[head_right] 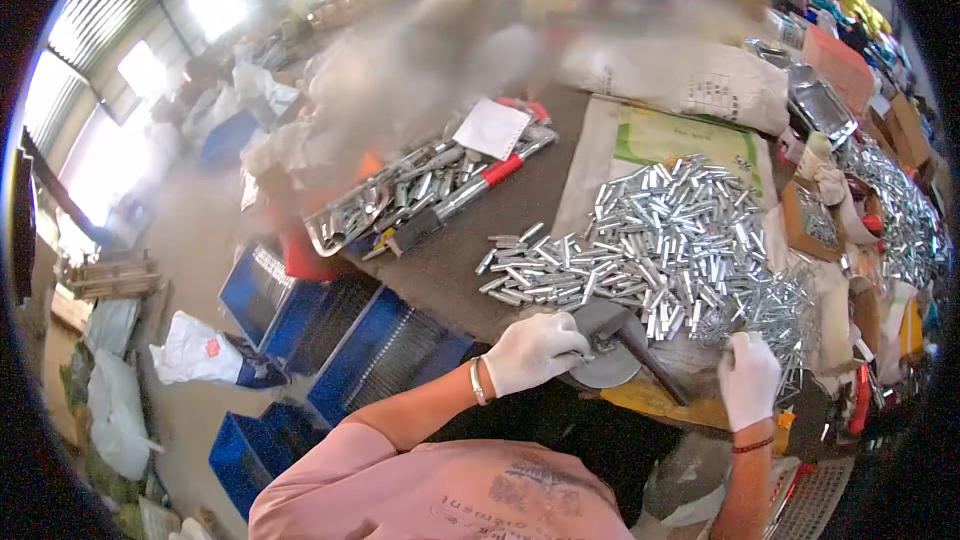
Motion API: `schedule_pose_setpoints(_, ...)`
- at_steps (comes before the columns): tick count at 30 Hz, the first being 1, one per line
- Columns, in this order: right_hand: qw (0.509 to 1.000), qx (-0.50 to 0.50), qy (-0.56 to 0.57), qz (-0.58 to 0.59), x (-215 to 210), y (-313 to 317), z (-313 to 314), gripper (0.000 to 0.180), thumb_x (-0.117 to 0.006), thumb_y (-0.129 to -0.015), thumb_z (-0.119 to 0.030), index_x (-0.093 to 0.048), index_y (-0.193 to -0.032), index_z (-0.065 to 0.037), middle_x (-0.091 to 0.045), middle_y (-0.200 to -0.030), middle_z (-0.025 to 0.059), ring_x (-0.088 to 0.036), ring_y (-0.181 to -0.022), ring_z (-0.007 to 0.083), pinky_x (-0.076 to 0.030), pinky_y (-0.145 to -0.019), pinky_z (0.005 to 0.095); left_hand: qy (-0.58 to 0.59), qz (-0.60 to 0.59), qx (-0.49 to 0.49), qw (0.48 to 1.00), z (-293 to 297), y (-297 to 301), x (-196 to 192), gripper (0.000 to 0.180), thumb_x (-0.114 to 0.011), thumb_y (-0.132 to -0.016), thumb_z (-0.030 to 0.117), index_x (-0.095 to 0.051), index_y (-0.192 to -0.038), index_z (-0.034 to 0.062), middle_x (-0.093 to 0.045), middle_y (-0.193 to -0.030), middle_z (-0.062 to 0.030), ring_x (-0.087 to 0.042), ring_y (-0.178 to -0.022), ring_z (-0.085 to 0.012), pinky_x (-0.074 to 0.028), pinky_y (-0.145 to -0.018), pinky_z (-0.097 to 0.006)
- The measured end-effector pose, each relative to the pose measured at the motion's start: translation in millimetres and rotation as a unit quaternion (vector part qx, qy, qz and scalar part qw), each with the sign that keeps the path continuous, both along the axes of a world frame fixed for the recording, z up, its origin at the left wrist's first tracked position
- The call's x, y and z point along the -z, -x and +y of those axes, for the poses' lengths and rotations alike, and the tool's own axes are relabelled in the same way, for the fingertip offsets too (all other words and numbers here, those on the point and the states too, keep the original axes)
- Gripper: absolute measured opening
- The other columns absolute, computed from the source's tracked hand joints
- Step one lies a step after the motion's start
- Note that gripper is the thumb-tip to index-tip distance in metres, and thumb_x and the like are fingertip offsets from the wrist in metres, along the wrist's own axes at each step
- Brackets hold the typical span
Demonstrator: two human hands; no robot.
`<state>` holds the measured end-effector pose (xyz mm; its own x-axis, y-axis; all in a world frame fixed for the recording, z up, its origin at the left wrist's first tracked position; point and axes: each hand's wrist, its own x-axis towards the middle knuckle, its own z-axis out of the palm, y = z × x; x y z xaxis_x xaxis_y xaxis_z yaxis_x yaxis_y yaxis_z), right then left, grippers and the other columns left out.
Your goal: The recorder is assembling small metal pins into a circular metal jig using a small hammer to tap them into place before placing them into a blue storage bin.
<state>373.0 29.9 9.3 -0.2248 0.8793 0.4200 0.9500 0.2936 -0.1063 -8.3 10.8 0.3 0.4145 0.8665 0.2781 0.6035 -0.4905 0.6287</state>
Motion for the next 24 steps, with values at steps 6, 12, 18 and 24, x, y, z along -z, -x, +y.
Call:
schedule_pose_setpoints(6, 0.839, -0.089, 0.192, 0.501, -19, 109, -38, 0.026, -0.065, -0.091, 0.013, -0.067, -0.114, 0.001, -0.072, -0.101, 0.01, -0.079, -0.087, 0.0186, -0.062, -0.075, 0.0289, -0.005, 0.004, 0.019, 1.0, -4, 3, -3, 0.01, -0.079, -0.09, 0.022, -0.08, -0.099, 0.0169, -0.069, -0.097, -0.0075, -0.07, -0.095, -0.0308, -0.056, -0.082, -0.044)
schedule_pose_setpoints(12, 0.956, -0.152, 0.109, 0.226, -10, 131, -41, 0.011, -0.071, -0.088, -0.002, -0.077, -0.094, -0.01, -0.069, -0.094, 0.0105, -0.071, -0.089, 0.0331, -0.059, -0.079, 0.0439, -0.029, -0.025, 0.031, 0.999, 7, 6, 11, 0.014, -0.083, -0.085, 0.015, -0.079, -0.098, 0.015, -0.069, -0.092, -0.0087, -0.07, -0.093, -0.0317, -0.057, -0.084, -0.043)
schedule_pose_setpoints(18, 0.985, -0.125, 0.08, 0.084, -15, 139, -43, 0.004, -0.072, -0.087, -0.01, -0.068, -0.086, -0.011, -0.064, -0.089, 0.0082, -0.069, -0.088, 0.0313, -0.058, -0.077, 0.0435, 0.001, -0.034, -0.002, 0.999, 6, 3, -5, 0.008, -0.082, -0.083, 0.013, -0.079, -0.09, 0.0099, -0.07, -0.09, -0.0109, -0.07, -0.087, -0.0333, -0.056, -0.078, -0.043)
schedule_pose_setpoints(24, 0.987, -0.126, 0.052, 0.087, -5, 134, -42, 0.009, -0.078, -0.083, -0.01, -0.069, -0.084, -0.013, -0.062, -0.085, 0.0051, -0.067, -0.083, 0.0286, -0.056, -0.075, 0.0418, -0.039, -0.02, -0.002, 0.999, 7, -1, 0, 0.012, -0.085, -0.08, 0.011, -0.08, -0.09, 0.0101, -0.07, -0.092, -0.0089, -0.069, -0.089, -0.0312, -0.055, -0.081, -0.042)
